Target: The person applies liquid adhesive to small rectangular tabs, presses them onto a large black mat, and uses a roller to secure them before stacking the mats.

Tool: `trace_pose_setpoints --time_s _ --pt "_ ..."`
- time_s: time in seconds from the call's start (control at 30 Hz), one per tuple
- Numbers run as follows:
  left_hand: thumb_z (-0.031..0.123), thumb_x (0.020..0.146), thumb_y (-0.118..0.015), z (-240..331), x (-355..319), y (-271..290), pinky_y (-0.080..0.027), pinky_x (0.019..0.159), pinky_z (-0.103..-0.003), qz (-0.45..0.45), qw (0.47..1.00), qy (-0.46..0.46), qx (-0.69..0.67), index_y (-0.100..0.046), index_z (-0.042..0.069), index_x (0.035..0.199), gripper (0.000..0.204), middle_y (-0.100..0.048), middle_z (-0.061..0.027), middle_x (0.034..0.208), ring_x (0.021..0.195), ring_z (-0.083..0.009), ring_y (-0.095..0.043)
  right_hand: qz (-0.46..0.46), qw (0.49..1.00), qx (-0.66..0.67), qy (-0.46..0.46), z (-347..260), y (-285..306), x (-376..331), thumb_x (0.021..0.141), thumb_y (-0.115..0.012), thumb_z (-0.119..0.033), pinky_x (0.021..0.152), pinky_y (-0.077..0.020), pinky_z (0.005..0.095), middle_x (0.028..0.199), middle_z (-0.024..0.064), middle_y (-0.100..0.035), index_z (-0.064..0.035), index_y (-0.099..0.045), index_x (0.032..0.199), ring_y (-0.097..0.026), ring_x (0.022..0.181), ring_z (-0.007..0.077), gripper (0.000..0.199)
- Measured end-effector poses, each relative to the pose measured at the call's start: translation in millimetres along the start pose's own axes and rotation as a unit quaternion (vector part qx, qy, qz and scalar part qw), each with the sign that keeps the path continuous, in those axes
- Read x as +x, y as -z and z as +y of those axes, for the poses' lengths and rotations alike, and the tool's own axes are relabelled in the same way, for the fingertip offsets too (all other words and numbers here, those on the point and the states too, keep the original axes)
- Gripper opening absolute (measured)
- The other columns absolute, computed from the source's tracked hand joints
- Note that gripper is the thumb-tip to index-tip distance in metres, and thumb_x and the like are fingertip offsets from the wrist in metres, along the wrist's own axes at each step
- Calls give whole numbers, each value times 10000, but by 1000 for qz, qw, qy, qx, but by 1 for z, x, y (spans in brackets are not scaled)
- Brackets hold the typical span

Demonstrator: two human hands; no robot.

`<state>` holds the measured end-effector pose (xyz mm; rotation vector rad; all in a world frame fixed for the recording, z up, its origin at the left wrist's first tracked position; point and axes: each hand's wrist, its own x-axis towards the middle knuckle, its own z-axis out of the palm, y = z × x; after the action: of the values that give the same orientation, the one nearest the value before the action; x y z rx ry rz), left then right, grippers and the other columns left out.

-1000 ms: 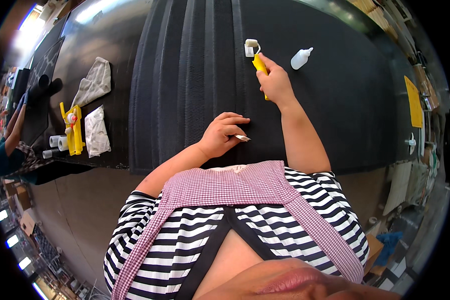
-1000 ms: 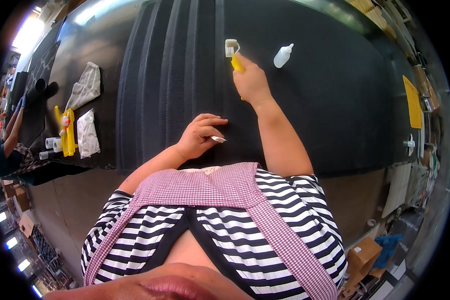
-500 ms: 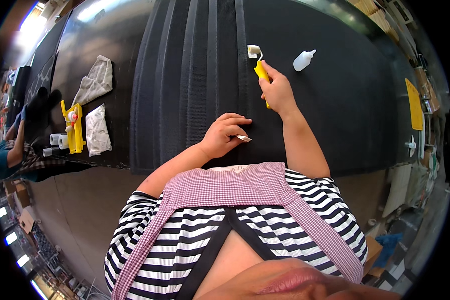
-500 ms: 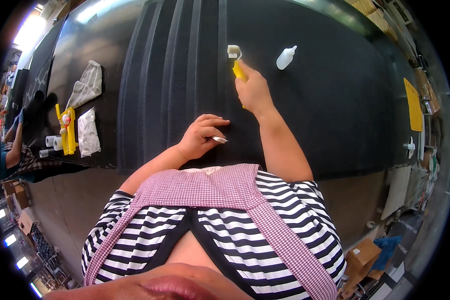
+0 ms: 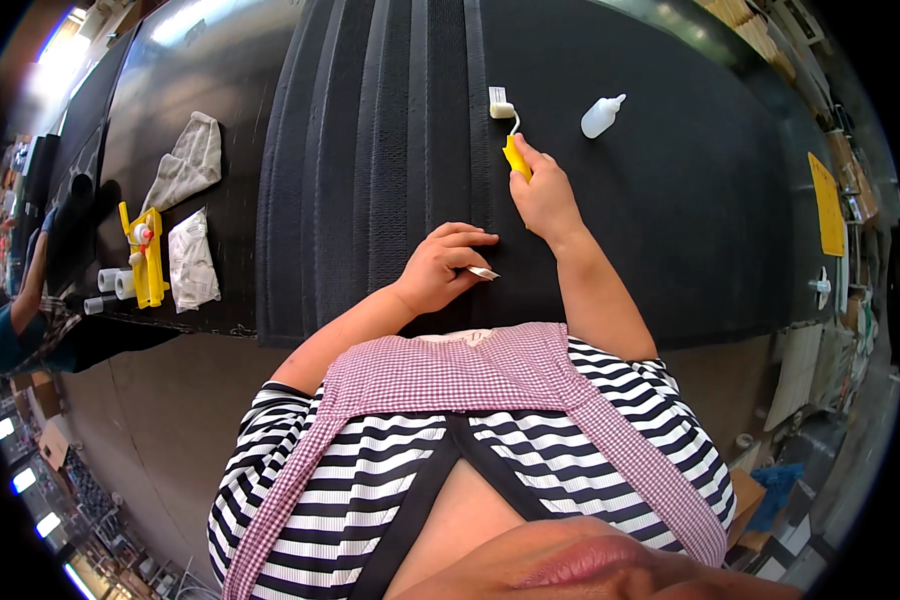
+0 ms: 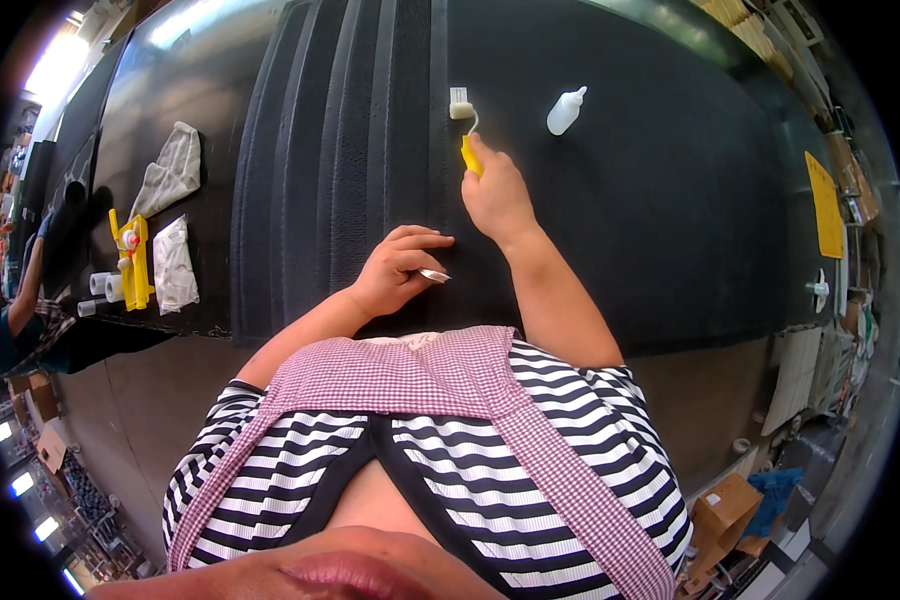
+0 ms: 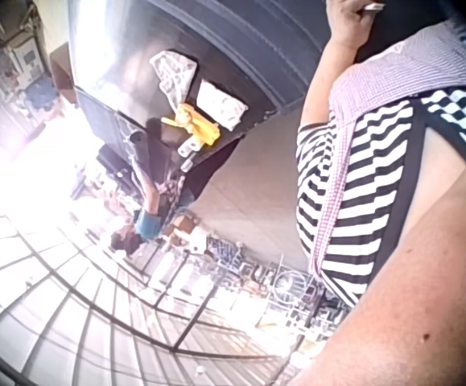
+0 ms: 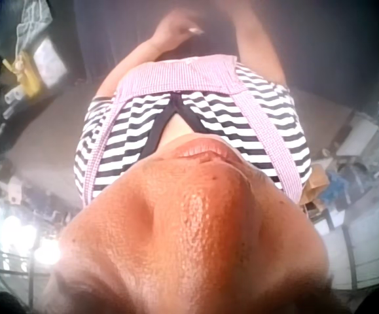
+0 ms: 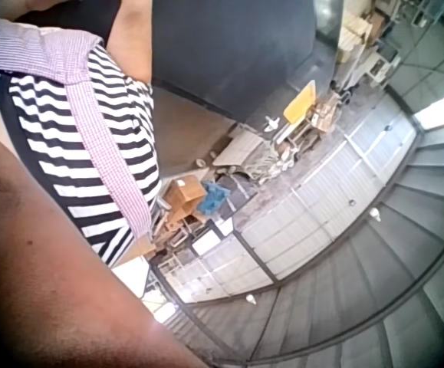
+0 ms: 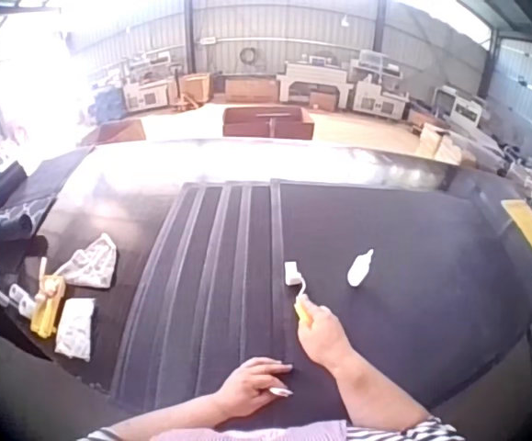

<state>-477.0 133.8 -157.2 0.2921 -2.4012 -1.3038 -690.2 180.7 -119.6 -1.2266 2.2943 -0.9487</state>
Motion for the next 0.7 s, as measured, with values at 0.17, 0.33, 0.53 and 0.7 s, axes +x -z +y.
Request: trace_pose_setpoints --time_s 0.17,0.33,0.53,0.7 --pt "41 810 -768 1 1 -1 -472 1015 -415 6 1000 -1 -4 -774 104 894 105 -683 -72 1270 1231 -280 -556 -1 999 33 1 8 2 -8 910 -580 -128 934 -501 417 1141 250 -637 -41 -528 1415 -632 1059 392 516" --pt "45 812 -768 0 -1 -1 -472 1013 -411 9 1000 0 -6 -778 109 901 110 -683 -80 1265 1221 -284 -564 24 968 244 -54 3 10 -36 958 -590 -78 594 -521 249 1043 118 -614 -9 -380 1471 -597 635 101 558" --pt "79 899 -721 14 6 5 -456 1035 -375 88 880 206 -419 -741 13 1001 122 -631 -100 1332 1162 -208 -598 -45 929 366 33 13 -17 -77 916 -643 -30 748 -544 279 1119 109 -604 -13 -474 1258 -638 872 140 382" --pt "166 953 -699 10 5 -2 -454 1055 -366 163 829 200 -496 -718 15 1104 214 -571 -97 1373 1154 -184 -614 -115 945 269 143 -9 -20 -69 870 -742 -81 740 -516 264 1073 66 -628 -55 -628 1145 -636 905 147 298"
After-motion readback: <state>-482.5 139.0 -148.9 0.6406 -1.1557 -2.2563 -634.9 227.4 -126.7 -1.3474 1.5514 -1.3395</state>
